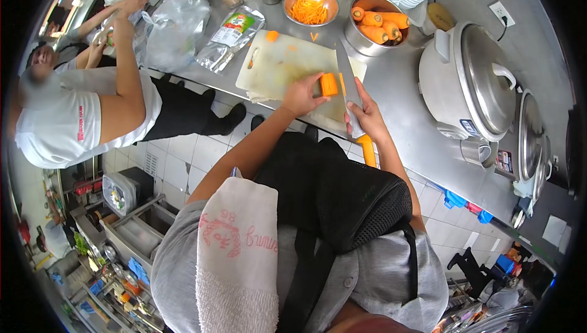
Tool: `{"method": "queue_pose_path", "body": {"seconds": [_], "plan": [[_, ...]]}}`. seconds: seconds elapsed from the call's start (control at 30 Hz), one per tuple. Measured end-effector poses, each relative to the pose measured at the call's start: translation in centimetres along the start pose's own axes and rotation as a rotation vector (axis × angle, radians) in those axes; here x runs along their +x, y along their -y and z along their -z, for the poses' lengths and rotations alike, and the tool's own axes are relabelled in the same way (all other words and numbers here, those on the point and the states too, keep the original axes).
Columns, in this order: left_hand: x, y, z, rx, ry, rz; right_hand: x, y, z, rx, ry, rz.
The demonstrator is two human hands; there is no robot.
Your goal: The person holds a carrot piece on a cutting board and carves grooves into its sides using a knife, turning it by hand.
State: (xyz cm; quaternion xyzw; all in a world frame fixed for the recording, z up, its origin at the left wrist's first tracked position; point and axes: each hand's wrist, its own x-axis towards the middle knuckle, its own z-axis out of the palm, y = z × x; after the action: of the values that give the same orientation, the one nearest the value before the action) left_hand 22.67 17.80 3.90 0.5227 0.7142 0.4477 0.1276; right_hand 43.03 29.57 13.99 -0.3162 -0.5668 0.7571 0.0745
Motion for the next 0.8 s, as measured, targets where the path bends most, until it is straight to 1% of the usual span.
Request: {"method": "queue_pose_path", "body": {"seconds": [0.03,0.1,0.13,0.2,0.23,0.3,0.33,0.4,0.43,0.5,0.53,0.57,0.63,0.67,0.7,0.77,0.8], "plan": [[0.0,-0.5,0.2,0.0,0.001,-0.017,-0.3,-0.1,0.1,0.009,-0.022,0.031],[-0.2,-1.8,0.8,-0.214,-0.135,0.001,-1.2,-0.3,-0.1,-0.038,-0.062,0.05],[-0.2,-2.3,1.2,-0.215,-0.128,-0.02,-1.6,-0.2,-0.2,-0.085,-0.094,0.055],[-0.5,-3.3,2.1,-0.301,-0.113,0.26,-2.4,0.0,-0.6,-0.137,-0.107,0.055],[-0.2,-3.9,2.1,-0.299,-0.108,0.25,-2.7,0.0,-0.9,-0.195,-0.105,0.038],[0.7,-5.2,1.2,-0.597,-0.127,0.211,-3.1,-0.3,-1.3,-0.157,-0.096,0.068],[1.0,-5.5,0.9,-0.598,-0.126,0.202,-3.4,0.1,-1.8,-0.174,-0.092,0.06],[1.3,-5.9,0.2,-0.744,0.044,0.345,-4.0,0.5,-2.4,-0.206,-0.098,0.051],[1.3,-5.9,-0.2,-0.743,0.049,0.336,-4.3,0.4,-2.5,-0.205,-0.104,0.059],[1.0,-5.6,-0.9,-0.935,0.122,0.448,-4.7,0.0,-2.5,-0.235,-0.115,0.04],[0.8,-5.4,-1.2,-0.965,0.131,0.44,-5.1,0.0,-2.6,-0.23,-0.119,0.025],[0.6,-5.1,-1.4,-0.955,0.138,0.434,-5.3,-0.8,-2.5,-0.221,-0.122,0.035],[0.2,-4.6,-1.5,-0.942,0.294,0.487,-5.6,-2.6,-2.6,-0.164,-0.178,0.051],[0.0,-4.3,-1.6,-0.931,0.337,0.517,-6.1,-3.0,-2.6,-0.13,-0.193,0.05],[0.0,-4.3,-1.3,-0.925,0.343,0.512,-6.5,-3.5,-2.7,-0.125,-0.198,0.056],[0.1,-4.2,-1.0,-0.882,0.439,0.508,-7.2,-4.6,-2.7,-0.039,-0.271,0.05],[0.4,-4.0,-0.8,-0.859,0.405,0.507,-7.8,-4.4,-2.8,-0.034,-0.279,0.055]]}}
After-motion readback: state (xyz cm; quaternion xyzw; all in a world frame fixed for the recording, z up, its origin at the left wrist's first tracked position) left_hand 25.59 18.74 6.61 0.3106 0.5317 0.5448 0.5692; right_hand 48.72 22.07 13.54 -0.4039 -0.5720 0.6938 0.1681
